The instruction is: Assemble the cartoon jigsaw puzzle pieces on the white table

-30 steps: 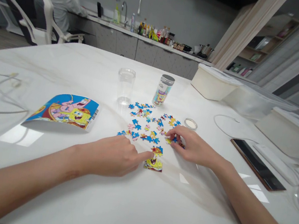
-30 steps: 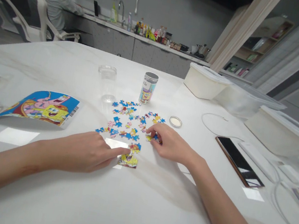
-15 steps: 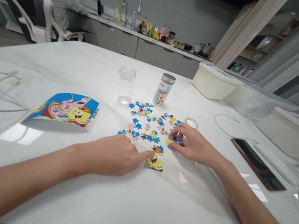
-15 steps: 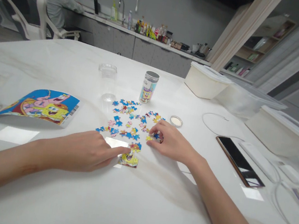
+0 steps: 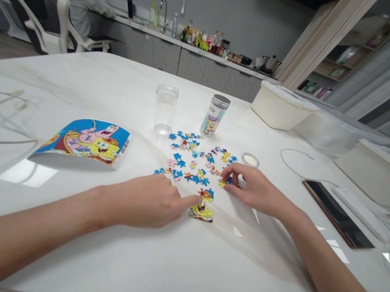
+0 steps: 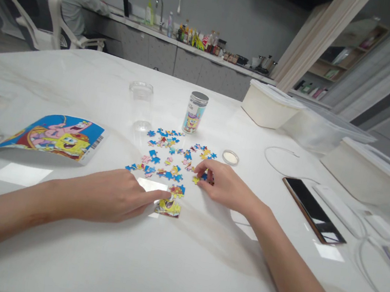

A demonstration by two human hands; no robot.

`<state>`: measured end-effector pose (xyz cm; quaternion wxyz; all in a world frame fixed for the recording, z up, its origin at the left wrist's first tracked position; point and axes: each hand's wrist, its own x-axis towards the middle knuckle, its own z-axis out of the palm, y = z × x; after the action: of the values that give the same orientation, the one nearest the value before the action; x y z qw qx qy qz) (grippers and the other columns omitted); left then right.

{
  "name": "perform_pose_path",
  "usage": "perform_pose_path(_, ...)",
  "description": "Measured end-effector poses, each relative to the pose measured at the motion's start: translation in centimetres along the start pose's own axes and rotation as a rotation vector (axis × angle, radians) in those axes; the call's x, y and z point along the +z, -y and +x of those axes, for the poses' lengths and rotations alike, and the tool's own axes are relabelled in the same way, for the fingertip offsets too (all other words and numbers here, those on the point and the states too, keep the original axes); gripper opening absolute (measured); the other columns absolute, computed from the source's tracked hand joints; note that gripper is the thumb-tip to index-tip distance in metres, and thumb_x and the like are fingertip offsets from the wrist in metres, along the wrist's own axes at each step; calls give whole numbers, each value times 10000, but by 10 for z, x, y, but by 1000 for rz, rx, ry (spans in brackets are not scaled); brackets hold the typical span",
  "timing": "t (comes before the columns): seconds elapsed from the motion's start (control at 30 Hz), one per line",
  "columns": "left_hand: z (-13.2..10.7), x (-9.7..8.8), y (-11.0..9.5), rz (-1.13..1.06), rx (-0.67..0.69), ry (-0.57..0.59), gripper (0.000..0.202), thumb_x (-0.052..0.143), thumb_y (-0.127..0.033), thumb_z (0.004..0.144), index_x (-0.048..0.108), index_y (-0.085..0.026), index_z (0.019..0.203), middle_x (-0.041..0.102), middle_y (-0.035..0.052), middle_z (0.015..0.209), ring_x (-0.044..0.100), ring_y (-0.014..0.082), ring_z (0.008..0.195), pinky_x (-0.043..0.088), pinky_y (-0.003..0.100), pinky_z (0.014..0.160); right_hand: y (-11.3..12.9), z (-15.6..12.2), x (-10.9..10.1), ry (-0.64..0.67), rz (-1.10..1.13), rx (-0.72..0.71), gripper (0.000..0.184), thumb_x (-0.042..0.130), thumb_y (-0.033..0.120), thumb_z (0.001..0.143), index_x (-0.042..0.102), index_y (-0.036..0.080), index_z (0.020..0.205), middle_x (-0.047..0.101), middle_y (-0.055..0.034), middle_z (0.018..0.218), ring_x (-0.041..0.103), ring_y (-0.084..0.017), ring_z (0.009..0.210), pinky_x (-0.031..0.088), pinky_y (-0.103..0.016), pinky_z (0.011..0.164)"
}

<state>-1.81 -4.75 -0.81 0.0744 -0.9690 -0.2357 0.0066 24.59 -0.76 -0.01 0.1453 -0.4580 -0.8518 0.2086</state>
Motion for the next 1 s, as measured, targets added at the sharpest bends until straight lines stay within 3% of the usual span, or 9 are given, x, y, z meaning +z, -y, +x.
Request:
perform_pose_path(0.2,0,0,0,1,5,-4,363,418,-160,917,499,-151,1270,559,-19,514,468,132,388,273,248,416,-3,-1,1,27,42,-9,240,590,171,785,636,207,1018,652,-24,857,530,-128,668,453,-269,631)
perform_pose_path(0.4,1,0,0,10,12,-17,372,426,-155,907,507,-151,1271,544,-27,498,449,128,375,250,253,406,1,1,-2,92,96,4,72,595,205,806,662,181,818,639,-32,818,519,-121,654,435,-262,618)
perform_pose_path(0.6,0,1,2,-6,39,-48,420,432,-137,896,492,-210,1305,551,-37,496,420,119,364,208,252,405,18,0,-4,213,316,-73,187,581,314,872,719,192,901,690,-63,908,594,-164,818,443,-285,695)
perform_pose_path(0.77,-1,-1,3,-48,73,-50,451,434,-129,904,475,-261,1334,584,-41,538,426,102,378,233,235,417,32,-3,1,269,376,14,137,621,282,832,713,186,868,697,-29,797,566,-129,671,423,-256,605)
perform_pose_path(1.0,0,-3,2,-62,69,-28,435,445,-122,898,518,-294,1291,592,-38,538,438,110,383,221,229,419,32,-3,8,247,398,72,99,629,231,804,708,181,836,691,-21,762,548,-113,627,425,-245,588)
